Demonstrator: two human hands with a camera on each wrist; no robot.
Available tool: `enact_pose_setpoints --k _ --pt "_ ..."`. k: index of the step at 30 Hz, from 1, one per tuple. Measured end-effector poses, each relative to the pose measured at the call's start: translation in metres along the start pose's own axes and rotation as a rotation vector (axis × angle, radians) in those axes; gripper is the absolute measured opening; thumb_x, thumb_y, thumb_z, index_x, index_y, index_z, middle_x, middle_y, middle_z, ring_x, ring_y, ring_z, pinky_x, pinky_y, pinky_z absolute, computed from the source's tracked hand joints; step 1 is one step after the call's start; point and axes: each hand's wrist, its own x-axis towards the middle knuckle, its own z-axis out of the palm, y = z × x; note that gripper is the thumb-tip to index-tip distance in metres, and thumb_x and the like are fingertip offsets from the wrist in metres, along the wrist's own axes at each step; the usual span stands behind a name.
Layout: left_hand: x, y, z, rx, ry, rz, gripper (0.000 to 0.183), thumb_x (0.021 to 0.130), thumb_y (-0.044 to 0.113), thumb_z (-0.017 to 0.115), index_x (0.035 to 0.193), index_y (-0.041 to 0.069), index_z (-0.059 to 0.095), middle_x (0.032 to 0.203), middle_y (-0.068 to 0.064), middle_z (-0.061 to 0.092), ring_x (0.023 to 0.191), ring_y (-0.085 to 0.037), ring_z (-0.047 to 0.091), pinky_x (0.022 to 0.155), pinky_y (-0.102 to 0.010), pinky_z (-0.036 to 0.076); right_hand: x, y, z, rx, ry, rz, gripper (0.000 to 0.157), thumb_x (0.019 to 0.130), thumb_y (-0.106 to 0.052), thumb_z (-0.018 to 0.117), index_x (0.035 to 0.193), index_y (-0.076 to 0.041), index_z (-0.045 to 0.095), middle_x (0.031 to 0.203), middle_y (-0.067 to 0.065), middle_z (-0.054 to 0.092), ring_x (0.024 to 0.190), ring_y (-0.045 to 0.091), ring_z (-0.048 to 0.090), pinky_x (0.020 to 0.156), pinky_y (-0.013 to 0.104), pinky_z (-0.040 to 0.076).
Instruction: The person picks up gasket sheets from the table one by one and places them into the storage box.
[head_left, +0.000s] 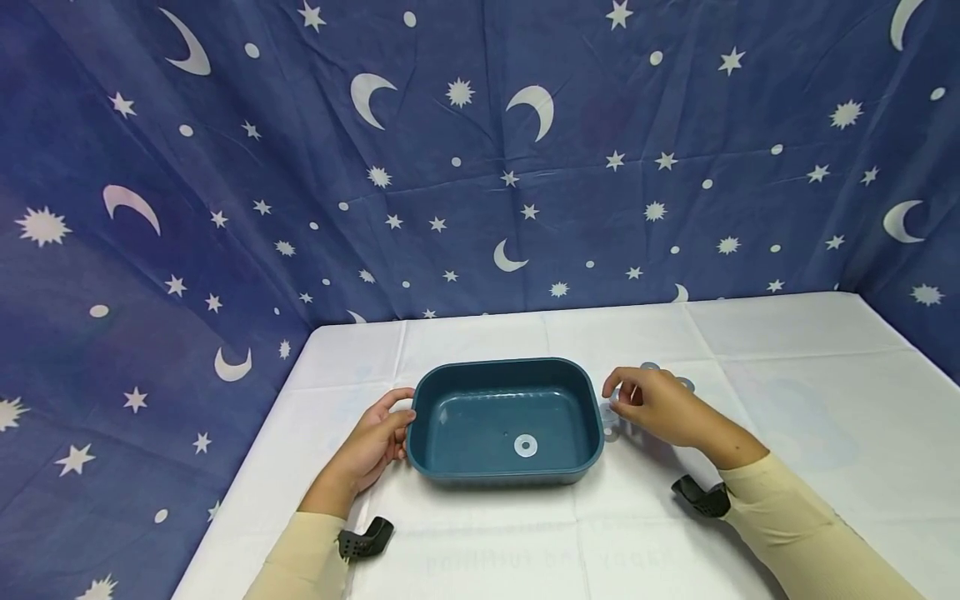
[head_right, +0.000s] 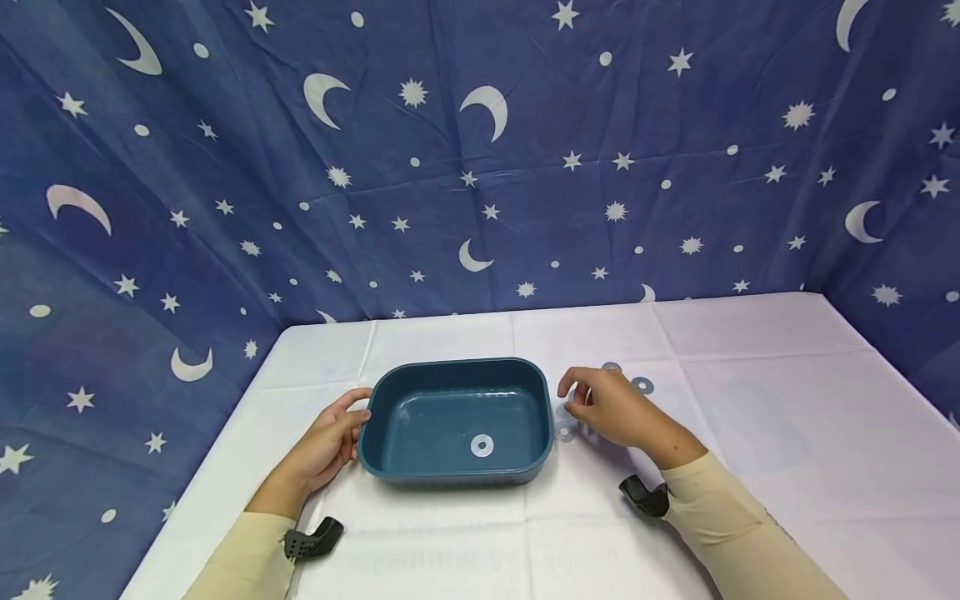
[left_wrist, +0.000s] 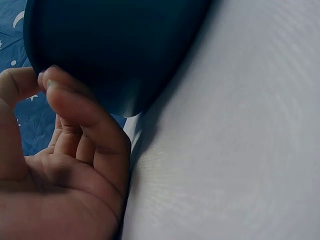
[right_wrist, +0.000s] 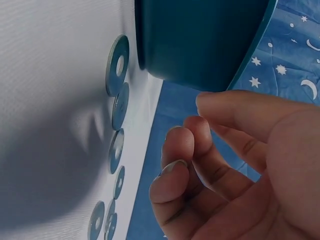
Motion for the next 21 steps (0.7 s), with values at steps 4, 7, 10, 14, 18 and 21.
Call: enact_pose_setpoints --k 4,7,10,14,18,21 --pt "-0.001 0.0 0.0 0.005 0.003 -0.003 0.041 0.1 0.013 0.049 0.139 0.008 0.035 0.065 0.007 0.057 0.054 -0.005 0.048 0.05 -0.018 0.042 0.001 0.002 0.001 0.022 -0.025 -0.017 0.014 0.087 0.0 0.069 0.096 -0.011 0.067 0.072 -0.004 0.056 0.06 0.008 0.049 0.056 0.023 0.043" --pt "-0.002 0.0 -0.001 0.003 0.003 -0.001 0.041 0.1 0.013 0.049 0.139 0.007 0.035 0.067 0.006 0.057 0.055 -0.005 0.049 0.05 -0.018 0.041 0.002 0.003 0.003 0.031 -0.076 -0.021 0.016 0.086 0.0 0.069 0.096 -0.012 0.069 0.075 -0.004 0.058 0.061 0.007 0.049 0.057 0.023 0.044" --pt "-0.002 0.0 -0.002 0.001 0.002 0.002 0.042 0.101 0.013 0.049 0.14 0.006 0.034 0.068 0.006 0.057 0.055 -0.005 0.049 0.05 -0.018 0.041 0.002 0.004 0.006 0.037 -0.126 -0.024 0.018 0.085 0.002 0.068 0.095 -0.013 0.07 0.076 -0.005 0.06 0.064 0.007 0.05 0.059 0.022 0.044" --pt "-0.002 -0.001 -0.002 0.001 0.002 0.002 0.043 0.101 0.013 0.05 0.14 0.006 0.034 0.067 0.006 0.057 0.055 -0.005 0.049 0.05 -0.018 0.041 0.001 0.006 0.011 0.044 -0.172 -0.018 0.019 0.083 0.001 0.072 0.097 -0.012 0.068 0.074 -0.005 0.058 0.064 0.005 0.051 0.061 0.021 0.044" --pt "-0.001 -0.001 -0.002 -0.001 -0.003 0.002 0.043 0.1 0.014 0.05 0.14 0.007 0.034 0.066 0.006 0.056 0.055 -0.005 0.048 0.05 -0.018 0.041 0.001 0.009 0.013 0.036 -0.198 0.01 0.02 0.082 -0.002 0.075 0.096 -0.013 0.066 0.07 -0.006 0.054 0.062 0.004 0.049 0.06 0.021 0.042" --pt "-0.001 -0.001 -0.002 -0.002 -0.012 0.007 0.042 0.101 0.014 0.05 0.14 0.008 0.034 0.066 0.007 0.056 0.055 -0.005 0.049 0.05 -0.018 0.042 0.0 0.01 0.014 0.032 -0.2 0.026 0.02 0.081 -0.001 0.075 0.095 -0.013 0.066 0.068 -0.006 0.052 0.062 0.005 0.048 0.06 0.021 0.042"
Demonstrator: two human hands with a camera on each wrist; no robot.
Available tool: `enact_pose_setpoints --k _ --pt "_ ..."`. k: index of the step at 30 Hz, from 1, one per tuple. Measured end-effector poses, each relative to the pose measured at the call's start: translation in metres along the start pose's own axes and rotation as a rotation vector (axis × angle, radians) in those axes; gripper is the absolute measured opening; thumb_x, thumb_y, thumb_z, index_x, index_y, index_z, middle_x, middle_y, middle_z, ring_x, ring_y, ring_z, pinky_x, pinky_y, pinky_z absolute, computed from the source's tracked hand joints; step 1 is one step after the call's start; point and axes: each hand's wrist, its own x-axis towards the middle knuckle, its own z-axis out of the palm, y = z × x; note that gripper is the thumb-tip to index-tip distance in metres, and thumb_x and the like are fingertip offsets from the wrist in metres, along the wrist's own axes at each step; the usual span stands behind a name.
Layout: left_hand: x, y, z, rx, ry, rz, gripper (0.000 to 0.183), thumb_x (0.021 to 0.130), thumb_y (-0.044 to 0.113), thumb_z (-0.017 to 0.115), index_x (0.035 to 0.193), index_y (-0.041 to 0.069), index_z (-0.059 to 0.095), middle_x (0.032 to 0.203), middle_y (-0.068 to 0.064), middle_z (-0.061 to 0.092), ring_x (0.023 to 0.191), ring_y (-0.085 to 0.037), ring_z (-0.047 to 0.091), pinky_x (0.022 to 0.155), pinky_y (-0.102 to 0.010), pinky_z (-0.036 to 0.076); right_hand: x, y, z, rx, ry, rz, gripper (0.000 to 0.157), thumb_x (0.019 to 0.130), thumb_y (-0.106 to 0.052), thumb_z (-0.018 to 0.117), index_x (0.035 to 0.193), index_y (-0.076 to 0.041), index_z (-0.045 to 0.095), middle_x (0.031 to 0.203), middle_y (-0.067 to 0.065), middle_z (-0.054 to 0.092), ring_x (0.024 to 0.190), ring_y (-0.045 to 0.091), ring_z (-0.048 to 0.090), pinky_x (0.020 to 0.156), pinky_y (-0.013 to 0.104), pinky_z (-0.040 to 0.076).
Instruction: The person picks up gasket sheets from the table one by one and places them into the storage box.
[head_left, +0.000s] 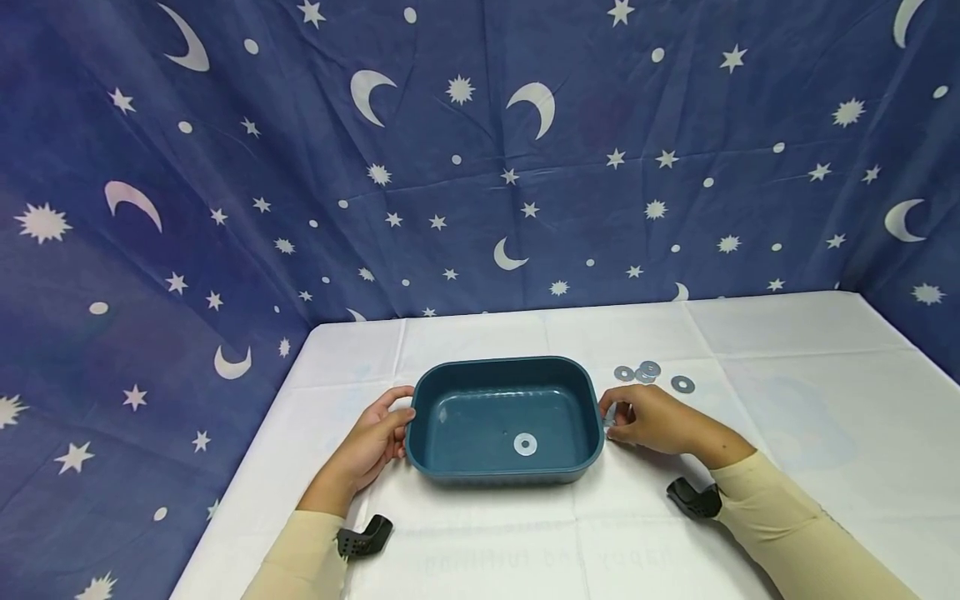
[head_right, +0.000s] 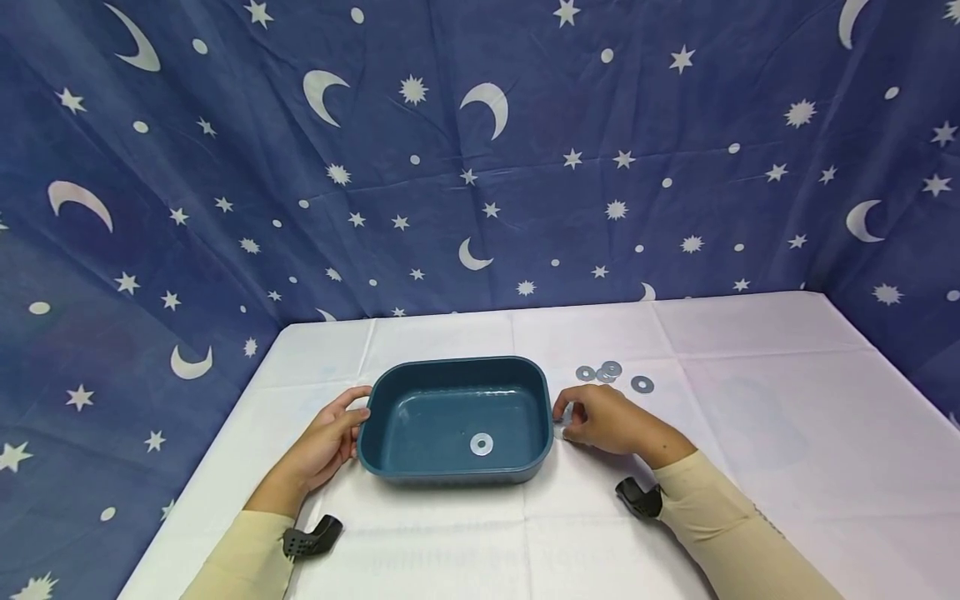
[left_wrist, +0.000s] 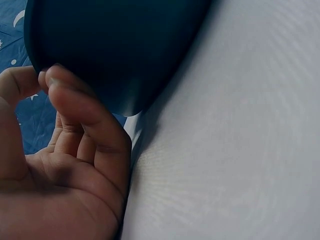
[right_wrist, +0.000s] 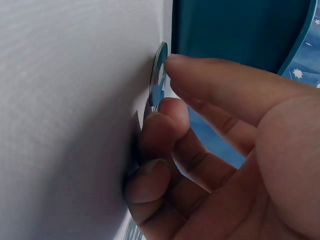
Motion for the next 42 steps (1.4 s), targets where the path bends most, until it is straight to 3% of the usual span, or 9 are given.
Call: enact_pose_setpoints --k 20,31,42 --pt "-0.0046 -0.0013 -0.0003 0.008 0.006 -0.004 0.041 0.101 0.013 0.049 0.139 0.009 0.034 0.069 0.006 0.059 0.056 -0.005 0.051 0.05 -0.019 0.042 -0.0008 -0.0025 0.0012 0.017 -0.073 0.067 0.022 0.081 -0.004 0.076 0.097 -0.011 0.063 0.068 -0.004 0.049 0.062 0.008 0.047 0.058 0.022 0.04" --pt "0.0029 0.0001 0.0033 0.018 -0.034 0.018 0.044 0.1 0.015 0.05 0.14 0.008 0.034 0.066 0.007 0.056 0.055 -0.005 0.049 0.051 -0.019 0.043 -0.0074 -0.0019 -0.0021 -0.019 -0.045 0.081 0.027 0.077 -0.004 0.08 0.093 -0.01 0.06 0.075 0.0 0.05 0.07 0.012 0.047 0.062 0.024 0.04" --pt "0.0 0.0012 0.0015 0.022 -0.011 0.005 0.055 0.103 0.015 0.048 0.154 0.021 0.029 0.075 0.004 0.06 0.06 -0.007 0.057 0.053 -0.021 0.043 -0.0067 -0.004 -0.0054 0.007 -0.063 0.067 0.028 0.078 0.002 0.075 0.094 -0.012 0.057 0.073 -0.001 0.051 0.069 0.012 0.05 0.061 0.024 0.042"
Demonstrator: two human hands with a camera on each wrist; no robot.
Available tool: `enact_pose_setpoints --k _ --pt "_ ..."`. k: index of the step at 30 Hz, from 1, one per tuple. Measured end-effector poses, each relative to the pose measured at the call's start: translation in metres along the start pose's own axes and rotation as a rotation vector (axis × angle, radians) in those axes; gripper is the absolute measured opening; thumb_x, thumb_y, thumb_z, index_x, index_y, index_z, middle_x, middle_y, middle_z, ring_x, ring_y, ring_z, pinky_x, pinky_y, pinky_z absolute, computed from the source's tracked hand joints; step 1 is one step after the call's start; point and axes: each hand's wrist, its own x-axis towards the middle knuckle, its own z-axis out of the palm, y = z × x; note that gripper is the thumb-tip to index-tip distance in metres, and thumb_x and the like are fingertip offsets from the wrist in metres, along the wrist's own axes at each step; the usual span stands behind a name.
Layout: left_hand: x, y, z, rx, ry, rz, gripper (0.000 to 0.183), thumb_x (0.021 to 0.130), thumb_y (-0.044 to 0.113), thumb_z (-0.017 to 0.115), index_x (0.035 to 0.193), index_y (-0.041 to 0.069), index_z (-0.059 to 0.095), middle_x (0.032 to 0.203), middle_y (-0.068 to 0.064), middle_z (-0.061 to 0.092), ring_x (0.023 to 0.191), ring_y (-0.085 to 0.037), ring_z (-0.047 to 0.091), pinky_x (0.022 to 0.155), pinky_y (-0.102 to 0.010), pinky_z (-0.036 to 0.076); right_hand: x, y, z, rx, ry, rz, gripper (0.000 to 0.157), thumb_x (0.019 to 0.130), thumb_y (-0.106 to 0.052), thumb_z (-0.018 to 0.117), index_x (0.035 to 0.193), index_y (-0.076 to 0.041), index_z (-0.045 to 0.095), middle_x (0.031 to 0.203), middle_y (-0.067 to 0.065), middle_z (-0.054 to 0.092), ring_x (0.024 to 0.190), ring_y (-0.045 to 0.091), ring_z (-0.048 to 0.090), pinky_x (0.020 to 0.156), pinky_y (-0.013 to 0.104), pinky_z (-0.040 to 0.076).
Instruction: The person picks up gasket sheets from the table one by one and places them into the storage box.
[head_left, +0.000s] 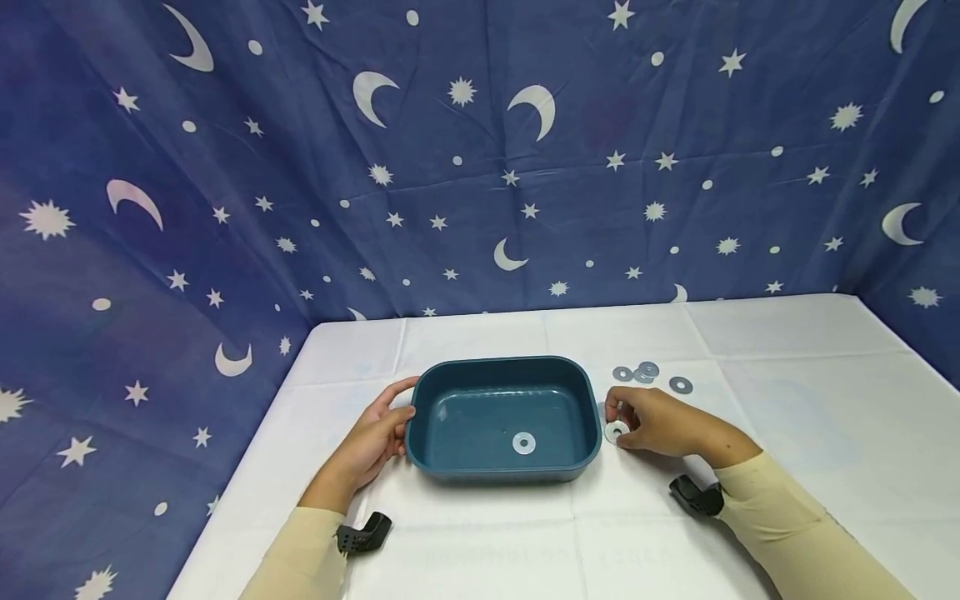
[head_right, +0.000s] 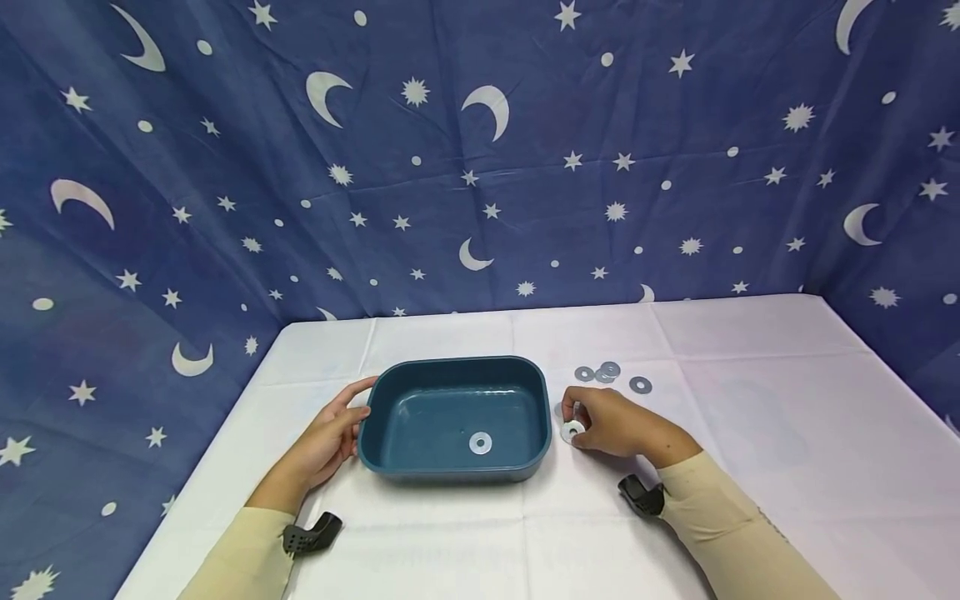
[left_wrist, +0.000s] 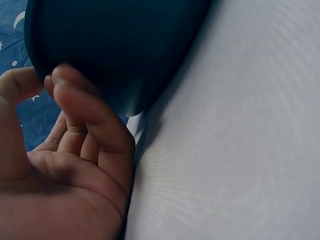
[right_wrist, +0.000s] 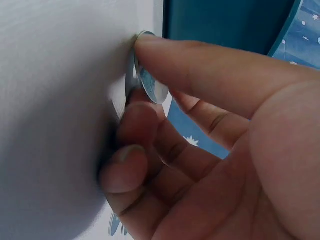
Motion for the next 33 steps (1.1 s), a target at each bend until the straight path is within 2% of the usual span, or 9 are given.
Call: enact_pose_setpoints --k 6,10,17,33 --pt "-0.001 0.001 -0.001 -0.004 -0.031 0.023 0.059 0.102 0.019 0.054 0.155 0.018 0.028 0.087 0.003 0.063 0.061 -0.005 0.058 0.053 -0.02 0.045 -0.002 0.0 -0.005 -0.006 -0.002 -0.037 0.024 0.081 0.006 0.068 0.094 -0.012 0.059 0.076 -0.002 0.054 0.071 0.01 0.051 0.063 0.023 0.044" --pt "-0.002 0.001 -0.002 -0.007 -0.039 0.038 0.062 0.101 0.015 0.056 0.156 0.017 0.028 0.084 0.004 0.062 0.058 -0.003 0.055 0.052 -0.018 0.045 -0.005 -0.002 -0.009 -0.003 -0.018 -0.072 0.024 0.082 0.008 0.063 0.094 -0.012 0.059 0.076 -0.002 0.054 0.07 0.008 0.051 0.062 0.022 0.044" --pt "-0.003 0.002 -0.001 0.006 -0.034 0.048 0.061 0.099 0.011 0.055 0.153 0.015 0.028 0.07 0.008 0.06 0.056 -0.003 0.054 0.051 -0.017 0.045 -0.009 -0.009 -0.014 -0.013 -0.052 -0.101 0.023 0.084 0.007 0.063 0.092 -0.014 0.06 0.075 -0.003 0.054 0.068 0.007 0.05 0.06 0.021 0.043" --pt "-0.002 0.001 0.0 0.04 -0.026 0.028 0.058 0.097 0.009 0.052 0.15 0.016 0.03 0.069 0.007 0.057 0.055 -0.004 0.054 0.051 -0.017 0.044 -0.029 -0.038 -0.033 -0.031 -0.014 -0.142 0.021 0.091 0.003 0.057 0.1 -0.016 0.058 0.077 -0.005 0.055 0.07 0.005 0.049 0.063 0.023 0.044"
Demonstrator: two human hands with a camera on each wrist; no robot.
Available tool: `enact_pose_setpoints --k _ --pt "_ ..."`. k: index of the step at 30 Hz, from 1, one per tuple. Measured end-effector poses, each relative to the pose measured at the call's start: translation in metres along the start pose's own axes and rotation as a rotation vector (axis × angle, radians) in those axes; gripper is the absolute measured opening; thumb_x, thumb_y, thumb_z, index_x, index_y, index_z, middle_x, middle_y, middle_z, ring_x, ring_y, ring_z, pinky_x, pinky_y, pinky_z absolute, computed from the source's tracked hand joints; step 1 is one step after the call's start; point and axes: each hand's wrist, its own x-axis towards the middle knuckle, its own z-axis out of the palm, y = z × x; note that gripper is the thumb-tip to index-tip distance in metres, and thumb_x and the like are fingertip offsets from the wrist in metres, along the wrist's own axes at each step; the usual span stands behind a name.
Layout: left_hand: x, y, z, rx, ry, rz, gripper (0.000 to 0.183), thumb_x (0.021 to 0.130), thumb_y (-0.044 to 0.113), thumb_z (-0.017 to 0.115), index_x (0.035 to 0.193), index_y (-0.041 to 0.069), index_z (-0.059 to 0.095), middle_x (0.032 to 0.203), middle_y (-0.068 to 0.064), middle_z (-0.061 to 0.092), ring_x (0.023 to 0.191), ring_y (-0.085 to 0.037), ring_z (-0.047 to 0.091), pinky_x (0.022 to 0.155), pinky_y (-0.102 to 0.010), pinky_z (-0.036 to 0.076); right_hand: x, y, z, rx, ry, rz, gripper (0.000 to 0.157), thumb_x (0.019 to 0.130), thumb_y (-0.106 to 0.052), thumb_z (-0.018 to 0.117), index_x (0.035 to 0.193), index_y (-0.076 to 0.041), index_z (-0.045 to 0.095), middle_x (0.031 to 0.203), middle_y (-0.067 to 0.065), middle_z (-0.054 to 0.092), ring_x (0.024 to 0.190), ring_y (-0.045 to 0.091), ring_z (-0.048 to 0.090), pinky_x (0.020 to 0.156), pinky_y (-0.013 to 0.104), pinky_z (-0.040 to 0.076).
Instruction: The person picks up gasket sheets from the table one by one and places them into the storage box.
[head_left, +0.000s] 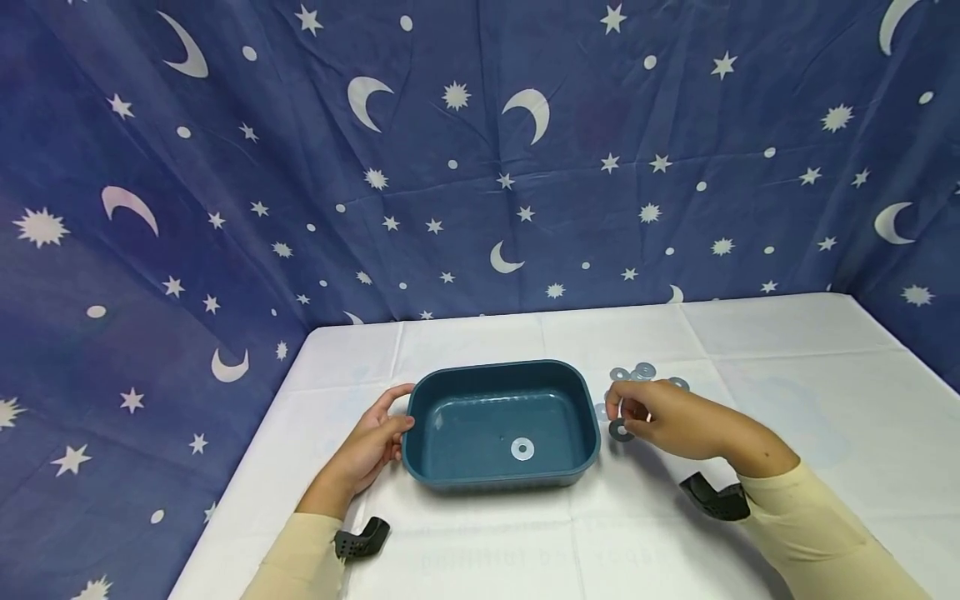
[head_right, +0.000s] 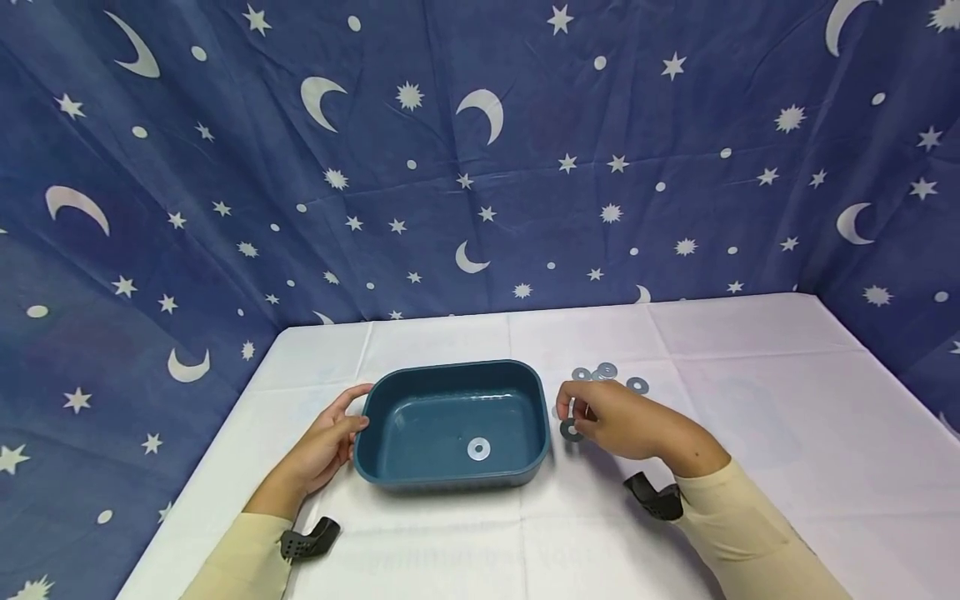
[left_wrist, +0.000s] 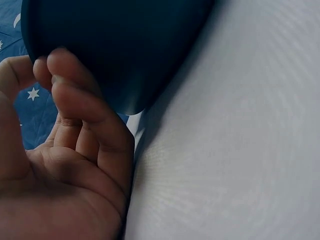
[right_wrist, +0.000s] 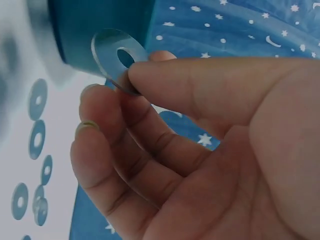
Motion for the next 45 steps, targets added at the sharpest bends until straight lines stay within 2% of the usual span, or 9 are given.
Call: enact_pose_setpoints --k 7,15,24,30,37,45 --pt "0.003 -0.001 0.0 0.0 0.001 -0.006 0.057 0.096 0.009 0.051 0.149 0.016 0.032 0.067 0.007 0.055 0.055 -0.005 0.05 0.052 -0.018 0.043 -0.007 -0.016 -0.001 -0.011 0.057 0.01 0.022 0.093 0.002 0.058 0.101 -0.018 0.06 0.078 -0.006 0.057 0.071 0.004 0.052 0.065 0.023 0.047" --pt "0.003 -0.001 0.001 -0.002 -0.022 -0.015 0.062 0.095 0.009 0.05 0.153 0.01 0.028 0.066 0.009 0.054 0.056 -0.004 0.049 0.053 -0.018 0.043 -0.013 -0.04 0.003 0.01 0.133 -0.065 0.023 0.093 0.001 0.06 0.103 -0.02 0.064 0.079 -0.008 0.056 0.071 0.002 0.05 0.062 0.022 0.047" --pt "0.007 -0.003 0.0 0.011 -0.043 0.01 0.064 0.096 0.009 0.051 0.156 0.012 0.029 0.066 0.009 0.056 0.055 -0.004 0.05 0.053 -0.018 0.044 -0.018 -0.058 0.012 -0.003 0.173 -0.154 0.025 0.094 0.001 0.06 0.106 -0.021 0.064 0.086 -0.012 0.059 0.08 0.001 0.052 0.066 0.022 0.047" --pt "0.007 -0.005 -0.003 0.001 -0.082 0.026 0.067 0.096 0.009 0.052 0.157 0.007 0.024 0.067 0.01 0.058 0.056 -0.003 0.052 0.053 -0.017 0.045 -0.005 -0.061 0.023 0.016 0.18 -0.166 0.026 0.093 0.002 0.06 0.103 -0.022 0.064 0.085 -0.011 0.06 0.08 0.002 0.053 0.066 0.022 0.047" --pt "0.003 -0.006 -0.004 -0.013 -0.078 0.027 0.067 0.096 0.008 0.052 0.157 0.008 0.024 0.066 0.01 0.057 0.056 -0.003 0.051 0.053 -0.017 0.045 0.02 -0.058 0.035 0.058 0.175 -0.159 0.024 0.091 0.005 0.059 0.099 -0.016 0.065 0.078 -0.004 0.058 0.069 0.003 0.05 0.063 0.022 0.047" --pt "0.0 -0.005 -0.006 -0.013 -0.08 0.027 0.067 0.095 0.007 0.05 0.157 0.007 0.024 0.065 0.01 0.057 0.055 -0.003 0.051 0.053 -0.017 0.046 0.046 -0.048 0.04 0.012 0.135 -0.146 0.019 0.091 0.005 0.06 0.099 -0.012 0.066 0.078 -0.002 0.061 0.067 0.003 0.05 0.064 0.022 0.047"
